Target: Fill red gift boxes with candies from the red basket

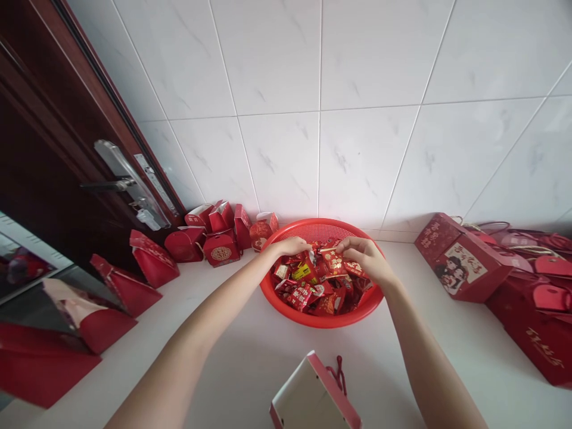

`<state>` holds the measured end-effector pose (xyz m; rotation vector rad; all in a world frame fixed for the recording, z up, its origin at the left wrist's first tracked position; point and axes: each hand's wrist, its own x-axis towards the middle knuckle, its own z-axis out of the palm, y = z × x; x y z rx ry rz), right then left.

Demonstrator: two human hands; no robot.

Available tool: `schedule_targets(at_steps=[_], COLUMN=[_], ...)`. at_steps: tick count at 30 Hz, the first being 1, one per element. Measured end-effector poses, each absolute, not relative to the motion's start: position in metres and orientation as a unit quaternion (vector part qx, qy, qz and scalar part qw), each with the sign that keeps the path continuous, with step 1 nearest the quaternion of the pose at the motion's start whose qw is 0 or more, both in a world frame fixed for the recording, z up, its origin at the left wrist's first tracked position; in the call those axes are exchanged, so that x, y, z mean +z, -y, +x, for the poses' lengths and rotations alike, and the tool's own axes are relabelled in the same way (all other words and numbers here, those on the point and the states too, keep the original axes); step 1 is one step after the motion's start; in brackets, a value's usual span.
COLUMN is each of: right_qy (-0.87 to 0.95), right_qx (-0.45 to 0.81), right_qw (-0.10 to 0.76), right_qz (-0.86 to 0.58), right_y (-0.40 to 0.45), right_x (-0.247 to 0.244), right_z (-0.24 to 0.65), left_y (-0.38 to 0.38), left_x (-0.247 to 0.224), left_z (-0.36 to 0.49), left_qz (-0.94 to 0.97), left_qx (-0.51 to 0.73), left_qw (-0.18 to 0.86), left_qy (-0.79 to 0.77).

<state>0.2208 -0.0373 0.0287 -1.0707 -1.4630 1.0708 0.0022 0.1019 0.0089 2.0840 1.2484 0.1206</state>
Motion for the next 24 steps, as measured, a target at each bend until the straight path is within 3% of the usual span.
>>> schedule_targets(at_steps=[5,24], right_qy=[0.595,0.712], right_qx=[0.494,0.518], right_qw=[0.489,0.290], right_qz=[-0.403,-0.374], right_y=[0.037,0.032], right_x=[0.027,0.021], right_z=[0.224,0.224], left_y=[-0.104,-0.109], left_x=[0.008,-0.001], left_z=[0.006,0.008], left_qz=[0.795,0.792], left_qx=[0.066,0.110], left_qw=[0.370,0.330], left_qy=[-0.476,-0.502])
